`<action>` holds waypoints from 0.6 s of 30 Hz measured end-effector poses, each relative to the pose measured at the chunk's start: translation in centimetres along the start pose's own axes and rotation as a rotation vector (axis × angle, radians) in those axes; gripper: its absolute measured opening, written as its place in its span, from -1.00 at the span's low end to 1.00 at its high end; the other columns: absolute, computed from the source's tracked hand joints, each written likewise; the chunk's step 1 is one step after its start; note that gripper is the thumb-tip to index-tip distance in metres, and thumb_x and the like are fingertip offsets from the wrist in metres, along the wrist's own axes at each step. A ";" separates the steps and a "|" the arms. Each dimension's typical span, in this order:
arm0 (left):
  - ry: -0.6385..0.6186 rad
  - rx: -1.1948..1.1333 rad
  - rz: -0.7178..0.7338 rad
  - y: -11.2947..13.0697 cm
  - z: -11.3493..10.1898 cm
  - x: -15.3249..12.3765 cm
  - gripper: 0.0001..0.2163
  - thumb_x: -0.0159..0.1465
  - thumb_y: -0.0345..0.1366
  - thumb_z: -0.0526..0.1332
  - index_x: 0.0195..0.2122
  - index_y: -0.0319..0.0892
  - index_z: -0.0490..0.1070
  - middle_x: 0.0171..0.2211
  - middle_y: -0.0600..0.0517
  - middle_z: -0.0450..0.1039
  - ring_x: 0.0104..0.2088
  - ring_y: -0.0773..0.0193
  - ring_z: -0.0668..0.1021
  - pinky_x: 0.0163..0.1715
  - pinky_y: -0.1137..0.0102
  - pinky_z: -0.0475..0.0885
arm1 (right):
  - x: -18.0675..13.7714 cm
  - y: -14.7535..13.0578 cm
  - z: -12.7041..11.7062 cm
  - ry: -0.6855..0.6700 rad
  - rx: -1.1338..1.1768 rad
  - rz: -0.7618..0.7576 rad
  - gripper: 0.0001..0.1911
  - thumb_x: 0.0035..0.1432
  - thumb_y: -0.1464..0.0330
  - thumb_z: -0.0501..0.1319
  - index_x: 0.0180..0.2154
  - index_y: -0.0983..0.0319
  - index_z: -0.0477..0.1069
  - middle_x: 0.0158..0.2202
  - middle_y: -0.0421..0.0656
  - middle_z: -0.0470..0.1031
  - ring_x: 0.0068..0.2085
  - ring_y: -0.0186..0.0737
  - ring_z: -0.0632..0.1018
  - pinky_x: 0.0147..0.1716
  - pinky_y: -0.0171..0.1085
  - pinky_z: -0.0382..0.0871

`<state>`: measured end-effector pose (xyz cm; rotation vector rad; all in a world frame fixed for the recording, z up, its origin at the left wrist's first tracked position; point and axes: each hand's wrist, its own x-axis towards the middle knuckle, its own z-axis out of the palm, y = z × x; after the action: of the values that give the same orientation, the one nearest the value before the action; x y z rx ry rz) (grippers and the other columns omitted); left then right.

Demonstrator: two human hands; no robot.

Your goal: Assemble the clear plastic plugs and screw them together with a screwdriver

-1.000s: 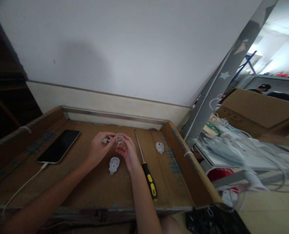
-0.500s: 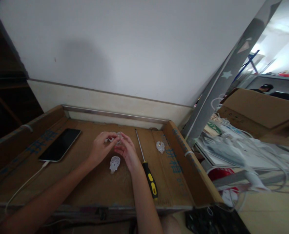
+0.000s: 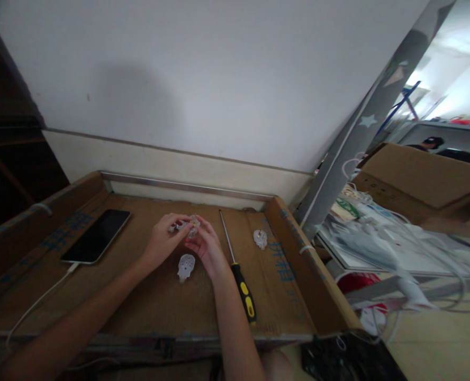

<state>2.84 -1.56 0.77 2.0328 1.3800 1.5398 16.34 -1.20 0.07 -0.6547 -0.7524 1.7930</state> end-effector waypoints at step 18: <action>-0.255 0.128 0.167 0.1 -2.8 -0.1 -0.74 0.17 -0.21 0.22 -0.12 -0.12 0.41 -0.18 -0.01 0.48 -0.16 0.16 0.46 -0.11 0.27 0.32 | 0.4 -0.8 -1.0 0.078 0.116 -0.161 -0.71 -0.15 0.37 0.39 -0.27 0.15 0.50 -0.31 -0.29 0.58 -0.32 -0.40 0.58 -0.27 -0.43 0.48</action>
<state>0.53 -2.57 1.89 2.3782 1.2671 1.2235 17.41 -0.41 -0.01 -0.5676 -0.6260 1.6408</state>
